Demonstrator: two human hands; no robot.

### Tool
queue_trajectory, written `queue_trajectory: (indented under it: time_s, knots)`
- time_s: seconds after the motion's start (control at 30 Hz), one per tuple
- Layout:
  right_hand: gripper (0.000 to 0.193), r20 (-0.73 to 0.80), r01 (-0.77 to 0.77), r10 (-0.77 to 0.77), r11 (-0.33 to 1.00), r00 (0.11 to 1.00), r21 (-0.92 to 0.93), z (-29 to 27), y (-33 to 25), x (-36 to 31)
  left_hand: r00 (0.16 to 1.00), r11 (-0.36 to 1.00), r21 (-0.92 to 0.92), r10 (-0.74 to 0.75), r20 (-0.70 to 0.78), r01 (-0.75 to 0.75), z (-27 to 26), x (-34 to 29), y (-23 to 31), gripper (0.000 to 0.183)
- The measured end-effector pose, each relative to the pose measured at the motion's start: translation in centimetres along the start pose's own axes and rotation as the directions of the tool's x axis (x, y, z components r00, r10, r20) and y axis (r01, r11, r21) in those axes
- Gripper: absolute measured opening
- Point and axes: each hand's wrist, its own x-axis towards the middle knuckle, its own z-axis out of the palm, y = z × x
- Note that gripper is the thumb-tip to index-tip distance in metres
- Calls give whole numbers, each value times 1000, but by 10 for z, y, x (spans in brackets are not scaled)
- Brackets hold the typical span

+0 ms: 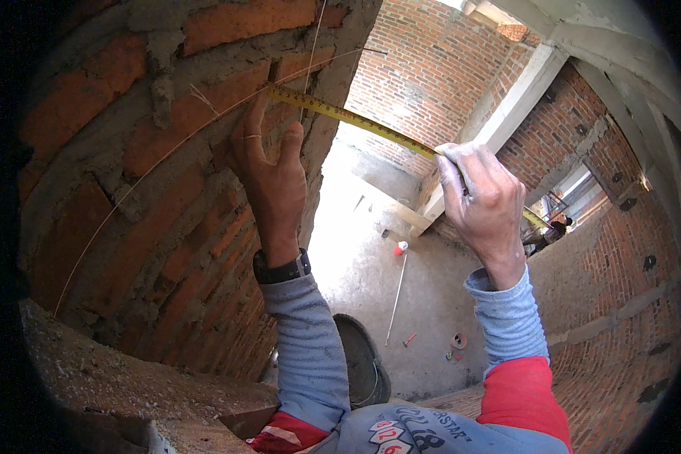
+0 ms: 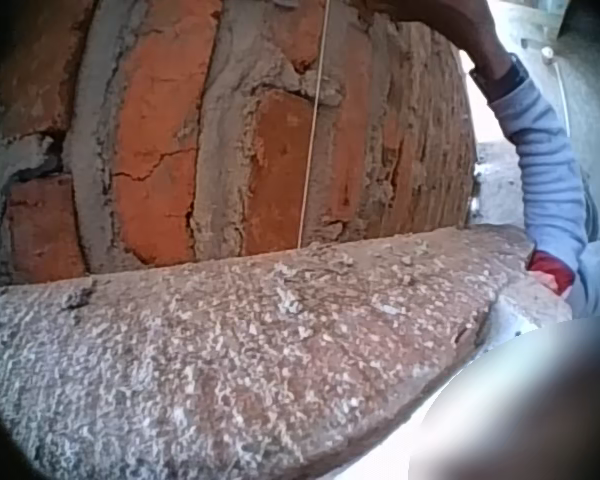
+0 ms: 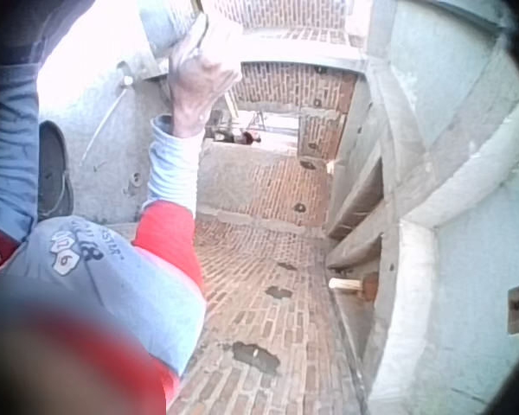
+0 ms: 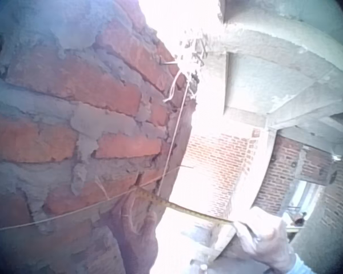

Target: The person measures a brick wall using a tape measure and a string line, then scoops mortar from a bucket and applies it to the wall with a trowel. The person repeats the scooping and plastering motions on the same wall area.

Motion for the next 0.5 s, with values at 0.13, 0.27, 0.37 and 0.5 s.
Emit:
queue_trajectory:
  time_s: [0.13, 0.27, 0.37, 0.5]
  knots:
    - [10, -1, -2, 2, 1000, 1000, -2, 1, -1, 0, 1000, 1000, 20, 11, -10, -11, 0, 0, 0, 58]
    - [10, -3, -1, 1, 1000, 1000, 3, 1, -1, 0, 1000, 999, 43, 24, -19, -23, 0, 0, -1, 58]
    - [10, 0, -3, 3, 1000, 1000, 1, 0, -1, 0, 1000, 999, 40, 20, -16, -19, 0, 0, -1, 58]
    - [10, 2, -3, 3, 1000, 1000, 3, 0, -1, -1, 1000, 1000, 19, 13, -12, -13, 1, 0, -2, 57]
